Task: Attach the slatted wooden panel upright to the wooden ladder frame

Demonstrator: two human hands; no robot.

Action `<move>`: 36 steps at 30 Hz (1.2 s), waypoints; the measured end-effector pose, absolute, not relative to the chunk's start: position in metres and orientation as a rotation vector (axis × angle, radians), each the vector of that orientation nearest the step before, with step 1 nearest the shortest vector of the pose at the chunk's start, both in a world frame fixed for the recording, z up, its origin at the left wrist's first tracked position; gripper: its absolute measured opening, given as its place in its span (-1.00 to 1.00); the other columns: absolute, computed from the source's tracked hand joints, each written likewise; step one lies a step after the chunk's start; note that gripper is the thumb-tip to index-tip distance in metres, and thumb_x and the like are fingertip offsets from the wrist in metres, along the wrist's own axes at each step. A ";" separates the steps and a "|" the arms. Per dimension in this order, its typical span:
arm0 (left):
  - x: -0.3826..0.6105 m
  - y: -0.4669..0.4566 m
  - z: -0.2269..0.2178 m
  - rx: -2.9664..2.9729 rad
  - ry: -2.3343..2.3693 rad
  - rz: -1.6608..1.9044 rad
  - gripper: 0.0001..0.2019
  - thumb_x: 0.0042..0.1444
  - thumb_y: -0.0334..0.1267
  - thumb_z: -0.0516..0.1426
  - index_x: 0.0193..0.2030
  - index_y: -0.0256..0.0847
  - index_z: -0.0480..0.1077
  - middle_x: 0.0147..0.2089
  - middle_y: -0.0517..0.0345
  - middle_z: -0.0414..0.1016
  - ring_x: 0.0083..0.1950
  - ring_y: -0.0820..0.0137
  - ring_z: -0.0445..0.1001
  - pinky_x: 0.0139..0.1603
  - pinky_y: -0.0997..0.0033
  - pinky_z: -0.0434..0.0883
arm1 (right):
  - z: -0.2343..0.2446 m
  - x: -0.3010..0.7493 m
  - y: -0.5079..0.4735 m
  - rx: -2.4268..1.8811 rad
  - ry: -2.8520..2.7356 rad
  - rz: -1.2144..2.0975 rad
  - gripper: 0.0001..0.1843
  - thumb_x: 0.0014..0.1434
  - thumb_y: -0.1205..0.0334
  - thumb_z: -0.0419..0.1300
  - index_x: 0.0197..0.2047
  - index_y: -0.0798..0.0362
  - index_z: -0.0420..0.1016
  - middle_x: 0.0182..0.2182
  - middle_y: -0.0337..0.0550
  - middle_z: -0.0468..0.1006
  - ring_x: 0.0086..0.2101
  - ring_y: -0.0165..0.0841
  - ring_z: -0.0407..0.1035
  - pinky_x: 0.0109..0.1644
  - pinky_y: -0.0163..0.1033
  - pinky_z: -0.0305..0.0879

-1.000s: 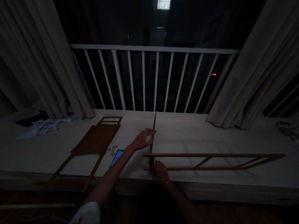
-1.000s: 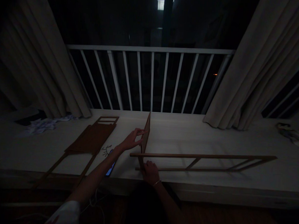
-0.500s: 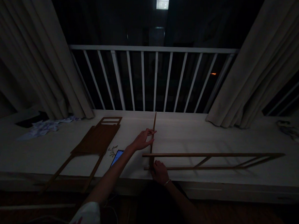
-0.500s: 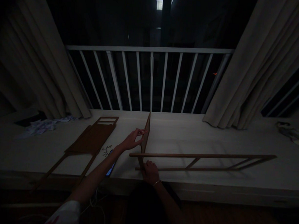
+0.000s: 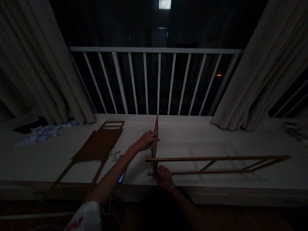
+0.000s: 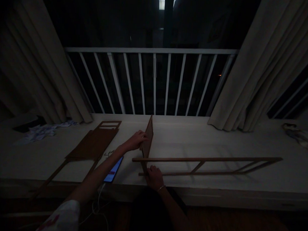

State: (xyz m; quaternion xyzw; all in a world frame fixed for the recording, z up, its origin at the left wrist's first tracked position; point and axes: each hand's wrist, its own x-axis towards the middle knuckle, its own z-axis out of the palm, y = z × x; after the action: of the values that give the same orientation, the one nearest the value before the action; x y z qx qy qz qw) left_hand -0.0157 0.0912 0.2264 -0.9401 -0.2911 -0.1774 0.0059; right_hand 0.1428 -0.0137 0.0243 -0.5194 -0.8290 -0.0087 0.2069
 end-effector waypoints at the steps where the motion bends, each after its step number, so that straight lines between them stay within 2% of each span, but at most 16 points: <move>1: -0.015 0.092 0.228 -2.915 -0.915 -0.505 -0.59 -0.06 -0.54 0.00 -0.09 -0.08 0.34 -0.11 0.03 0.29 -0.05 0.27 0.17 -0.05 0.19 0.18 | 0.024 0.143 -0.014 -1.448 -2.307 -0.026 -0.75 0.03 0.15 0.06 -0.21 0.06 0.28 -0.25 -0.08 0.30 -0.20 -0.26 0.12 -0.14 -0.19 -0.01; 5: -0.012 0.098 0.232 -2.811 -0.879 -0.346 -0.80 -0.02 -0.44 0.04 -0.33 -0.12 0.43 -0.17 0.03 0.30 -0.06 0.25 0.16 -0.06 0.21 0.12 | 0.023 0.143 -0.014 -1.450 -2.310 -0.031 -0.73 0.03 0.16 0.06 -0.19 0.07 0.28 -0.23 -0.07 0.29 -0.20 -0.26 0.12 -0.14 -0.19 -0.01; 8: -0.009 0.107 0.232 -2.781 -0.787 -0.266 -0.87 -0.03 -0.42 0.06 -0.46 -0.17 0.42 -0.13 0.05 0.33 -0.01 0.26 0.16 0.00 0.21 0.06 | 0.023 0.142 -0.013 -1.451 -2.306 -0.028 -0.75 0.03 0.15 0.06 -0.20 0.07 0.28 -0.24 -0.07 0.30 -0.21 -0.27 0.12 -0.14 -0.20 -0.01; 11: -0.005 0.117 0.228 -2.813 -0.669 -0.223 -0.88 -0.04 -0.44 0.08 -0.46 -0.18 0.42 -0.11 0.08 0.37 0.04 0.30 0.16 0.07 0.23 0.00 | 0.022 0.141 -0.013 -1.439 -2.295 -0.015 -0.75 0.04 0.14 0.06 -0.20 0.06 0.28 -0.25 -0.08 0.30 -0.21 -0.27 0.12 -0.14 -0.20 -0.01; 15: 0.001 0.126 0.223 -2.858 -0.626 -0.126 -0.86 -0.09 -0.47 0.09 -0.50 -0.19 0.42 -0.28 0.07 0.44 -0.04 0.32 0.25 0.10 0.23 -0.01 | 0.023 0.141 -0.014 -1.443 -2.286 -0.029 -0.73 0.05 0.13 0.05 -0.18 0.06 0.29 -0.26 -0.08 0.30 -0.21 -0.26 0.12 -0.15 -0.19 -0.01; 19: 0.003 0.128 0.220 -2.874 -0.676 -0.041 -0.81 -0.15 -0.52 0.09 -0.48 -0.15 0.43 -0.28 0.09 0.42 -0.04 0.32 0.25 0.13 0.13 -0.05 | 0.022 0.141 -0.014 -1.435 -2.304 -0.035 -0.72 0.05 0.13 0.05 -0.17 0.07 0.28 -0.26 -0.08 0.30 -0.21 -0.27 0.12 -0.15 -0.20 0.00; 22: 0.000 0.130 0.216 -2.896 -0.671 -0.034 -0.79 -0.19 -0.54 0.09 -0.47 -0.16 0.44 -0.27 0.06 0.41 -0.03 0.26 0.23 0.06 0.11 0.08 | 0.021 0.141 -0.014 -1.441 -2.312 -0.028 -0.71 0.04 0.13 0.06 -0.17 0.07 0.28 -0.24 -0.07 0.30 -0.20 -0.26 0.12 -0.15 -0.19 0.00; 26: -0.005 0.131 0.209 -2.978 -0.615 -0.043 -0.83 -0.22 -0.55 0.09 -0.53 -0.22 0.44 -0.38 0.00 0.40 -0.12 0.24 0.26 -0.19 0.33 0.27 | 0.019 0.140 -0.014 -1.447 -2.310 -0.017 -0.72 0.05 0.14 0.05 -0.16 0.07 0.27 -0.21 -0.07 0.29 -0.19 -0.27 0.12 -0.13 -0.19 0.00; 28: -0.009 0.130 0.206 -3.005 -0.640 -0.071 -0.81 -0.23 -0.56 0.09 -0.52 -0.22 0.44 -0.39 -0.01 0.41 -0.12 0.25 0.26 -0.25 0.38 0.28 | 0.020 0.140 -0.015 -1.453 -2.309 -0.011 -0.73 0.05 0.14 0.05 -0.18 0.07 0.27 -0.22 -0.07 0.29 -0.19 -0.27 0.12 -0.13 -0.20 0.00; 36: -0.022 0.124 0.207 -2.978 -0.693 -0.043 -0.81 -0.20 -0.54 0.07 -0.48 -0.23 0.45 -0.37 -0.01 0.40 -0.13 0.28 0.26 -0.24 0.40 0.28 | 0.024 0.138 -0.019 -1.457 -2.318 -0.028 -0.73 0.06 0.12 0.04 -0.19 0.06 0.29 -0.26 -0.08 0.29 -0.22 -0.28 0.13 -0.17 -0.22 0.01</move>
State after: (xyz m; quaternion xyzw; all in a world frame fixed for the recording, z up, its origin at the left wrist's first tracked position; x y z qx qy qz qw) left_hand -0.0221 0.1243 0.2070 -0.9730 -0.2265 -0.0140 0.0418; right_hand 0.1376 -0.0188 0.0237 -0.5214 -0.8294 -0.0101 0.2002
